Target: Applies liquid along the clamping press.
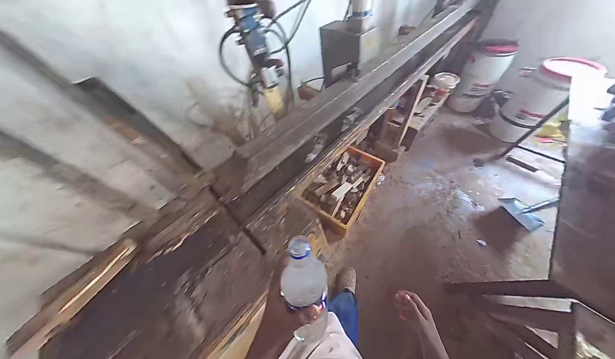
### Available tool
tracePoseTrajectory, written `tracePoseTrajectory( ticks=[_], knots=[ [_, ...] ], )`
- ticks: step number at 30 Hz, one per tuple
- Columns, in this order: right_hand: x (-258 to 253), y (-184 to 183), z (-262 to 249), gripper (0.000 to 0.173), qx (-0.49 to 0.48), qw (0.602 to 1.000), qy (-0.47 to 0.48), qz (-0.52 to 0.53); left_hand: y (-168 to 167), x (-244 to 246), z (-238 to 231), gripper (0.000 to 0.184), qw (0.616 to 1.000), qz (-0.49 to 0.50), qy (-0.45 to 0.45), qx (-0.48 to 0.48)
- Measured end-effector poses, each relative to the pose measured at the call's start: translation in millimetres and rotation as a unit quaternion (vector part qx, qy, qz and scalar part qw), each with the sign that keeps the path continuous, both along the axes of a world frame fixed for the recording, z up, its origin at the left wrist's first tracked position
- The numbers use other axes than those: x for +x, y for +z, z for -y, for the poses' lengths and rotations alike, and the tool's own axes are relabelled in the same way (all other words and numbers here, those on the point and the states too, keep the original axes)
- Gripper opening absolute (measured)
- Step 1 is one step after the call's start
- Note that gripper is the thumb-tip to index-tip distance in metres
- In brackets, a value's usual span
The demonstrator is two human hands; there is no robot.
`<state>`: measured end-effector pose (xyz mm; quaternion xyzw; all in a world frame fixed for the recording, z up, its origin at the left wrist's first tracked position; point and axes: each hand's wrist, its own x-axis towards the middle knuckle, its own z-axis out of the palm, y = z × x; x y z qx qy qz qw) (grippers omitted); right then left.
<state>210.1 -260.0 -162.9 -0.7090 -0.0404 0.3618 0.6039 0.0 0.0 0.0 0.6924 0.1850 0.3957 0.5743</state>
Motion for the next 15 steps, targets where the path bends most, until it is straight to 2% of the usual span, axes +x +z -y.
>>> tracePoseTrajectory(
  ticks=[3, 6, 8, 11, 13, 15],
  knots=[
    [68.8, 65.9, -38.1, 0.032, 0.099, 0.992, -0.035, 0.063, -19.1, 101.5, -16.3, 0.095, 0.993, -0.002, -0.11, 0.033],
    [133.1, 130.7, -62.2, 0.032, 0.18, 0.976, -0.076, 0.099, -17.0, 198.6, -28.3, 0.1, 0.97, -0.009, -0.242, 0.006],
    [177.5, 162.8, -73.1, 0.032, 0.222, 0.963, -0.11, 0.109, -10.6, 259.6, -31.2, 0.096, 0.949, -0.024, -0.314, -0.016],
    [247.3, 188.2, -91.9, 0.033, 0.269, 0.946, -0.163, 0.083, 1.5, 341.3, -38.9, 0.091, 0.915, -0.123, -0.381, -0.046],
    [299.8, 194.2, -104.5, 0.038, 0.264, 0.943, -0.195, 0.056, 2.7, 397.3, -44.8, 0.091, 0.883, -0.196, -0.424, -0.045],
    [359.6, 190.5, -116.4, 0.041, 0.262, 0.943, -0.204, 0.034, -4.4, 456.0, -49.7, 0.092, 0.859, -0.228, -0.457, -0.034]
  ],
)
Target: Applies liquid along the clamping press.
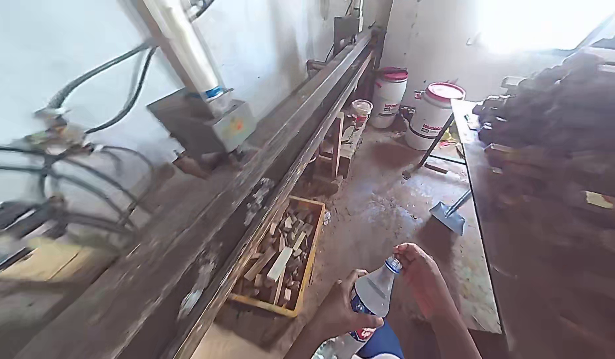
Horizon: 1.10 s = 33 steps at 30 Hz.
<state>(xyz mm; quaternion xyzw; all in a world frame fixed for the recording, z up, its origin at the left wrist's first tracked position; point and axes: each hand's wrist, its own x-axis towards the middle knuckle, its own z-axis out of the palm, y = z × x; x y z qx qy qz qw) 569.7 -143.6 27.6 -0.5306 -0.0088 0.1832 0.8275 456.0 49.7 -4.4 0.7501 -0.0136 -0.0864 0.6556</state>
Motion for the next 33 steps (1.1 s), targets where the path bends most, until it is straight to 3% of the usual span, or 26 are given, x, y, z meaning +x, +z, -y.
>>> tracePoseTrajectory(
  ticks=[6, 13, 19, 23, 28, 33],
  knots=[
    [200.0, -23.5, -29.8, 0.044, 0.118, 0.992, 0.035, -0.018, -18.0, 190.7, -12.5, 0.089, 0.998, -0.019, -0.034, 0.053],
    [414.3, 5.2, -74.3, 0.048, 0.268, 0.949, 0.08, -0.148, 23.2, 386.8, -33.4, 0.095, 0.992, -0.073, 0.022, 0.101],
    [589.4, 9.4, -125.3, 0.047, 0.272, 0.937, 0.107, -0.19, 30.6, 545.4, -59.4, 0.088, 0.989, -0.094, 0.082, 0.082],
    [714.7, 2.2, -175.1, 0.047, 0.257, 0.932, 0.146, -0.212, 17.6, 661.1, -96.3, 0.079, 0.989, -0.084, 0.114, 0.043],
    [860.9, 10.0, -250.1, 0.045, 0.246, 0.923, 0.208, -0.21, 6.0, 797.3, -148.6, 0.084, 0.98, -0.053, 0.191, 0.018],
    [993.2, 25.7, -326.7, 0.038, 0.183, 0.93, 0.234, -0.216, 31.9, 919.3, -195.4, 0.091, 0.961, -0.069, 0.265, 0.044]
  ],
)
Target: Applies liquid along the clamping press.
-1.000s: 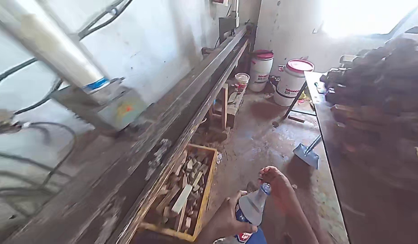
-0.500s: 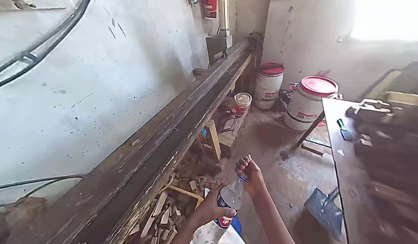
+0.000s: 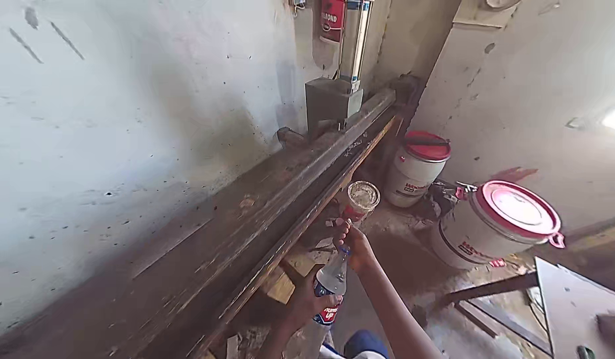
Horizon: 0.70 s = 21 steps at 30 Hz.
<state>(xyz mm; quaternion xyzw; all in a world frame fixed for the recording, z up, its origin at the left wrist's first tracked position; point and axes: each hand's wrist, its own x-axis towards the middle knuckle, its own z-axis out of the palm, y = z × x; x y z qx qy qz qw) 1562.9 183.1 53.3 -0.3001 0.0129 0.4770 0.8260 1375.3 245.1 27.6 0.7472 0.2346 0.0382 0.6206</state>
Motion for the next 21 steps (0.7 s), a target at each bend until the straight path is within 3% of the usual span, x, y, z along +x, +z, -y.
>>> tracePoseTrajectory(
  ticks=[4, 8, 12, 21],
  knots=[
    [84.3, 13.2, -51.6, 0.039, -0.031, 0.999, 0.038, 0.006, 8.6, 82.9, -25.2, 0.088, 0.996, 0.011, 0.089, -0.031],
    [177.8, -1.2, -104.9, 0.036, -0.012, 0.994, 0.108, 0.001, 6.9, 173.0, -47.2, 0.086, 0.98, 0.028, 0.179, -0.076],
    [264.7, -6.8, -149.3, 0.035, -0.007, 0.987, 0.157, -0.016, 4.9, 263.1, -64.2, 0.084, 0.966, -0.001, 0.251, -0.055],
    [409.3, 2.0, -195.6, 0.032, -0.051, 0.987, 0.151, -0.029, 26.9, 415.2, -89.9, 0.085, 0.955, -0.018, 0.286, -0.079]
  ],
)
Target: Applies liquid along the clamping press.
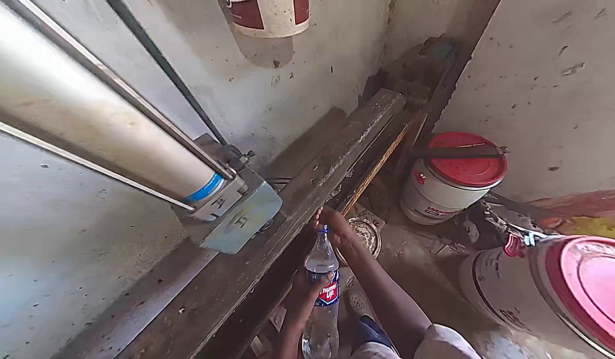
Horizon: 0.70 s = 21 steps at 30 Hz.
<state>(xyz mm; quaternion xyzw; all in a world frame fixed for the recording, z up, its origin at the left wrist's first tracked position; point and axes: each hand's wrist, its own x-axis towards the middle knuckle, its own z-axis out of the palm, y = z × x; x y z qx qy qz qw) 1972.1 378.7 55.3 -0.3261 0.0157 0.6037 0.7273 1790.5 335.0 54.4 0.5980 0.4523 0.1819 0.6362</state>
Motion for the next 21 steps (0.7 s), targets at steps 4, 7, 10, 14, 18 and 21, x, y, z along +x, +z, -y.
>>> tracePoseTrajectory(
  ticks=[4, 7, 10, 14, 18, 21],
  knots=[
    [68.7, 15.3, -23.4, 0.047, 0.048, 0.983, -0.172, -0.038, -1.4, 37.9, -5.2, 0.089, 1.0, 0.01, -0.015, 0.009],
    [115.6, 31.5, -25.7, 0.09, 0.157, 0.961, -0.201, -0.104, -4.6, 44.7, 3.0, 0.095, 0.999, 0.03, -0.005, 0.015],
    [156.3, 24.5, -32.7, 0.093, 0.164, 0.959, -0.223, -0.052, -6.9, 36.8, 11.7, 0.094, 0.999, 0.03, 0.01, 0.041],
    [237.7, 32.5, -54.5, 0.086, 0.131, 0.944, -0.301, 0.014, -8.4, 14.5, 19.1, 0.091, 0.998, -0.02, 0.019, 0.058],
    [287.8, 44.5, -69.5, 0.072, 0.108, 0.914, -0.388, 0.045, 52.6, 21.0, 11.5, 0.085, 0.99, -0.116, 0.036, -0.076],
    [235.1, 32.9, -59.4, 0.067, 0.118, 0.934, -0.335, 0.049, -5.1, -12.9, 22.2, 0.088, 0.996, -0.038, 0.067, 0.048]
  ],
)
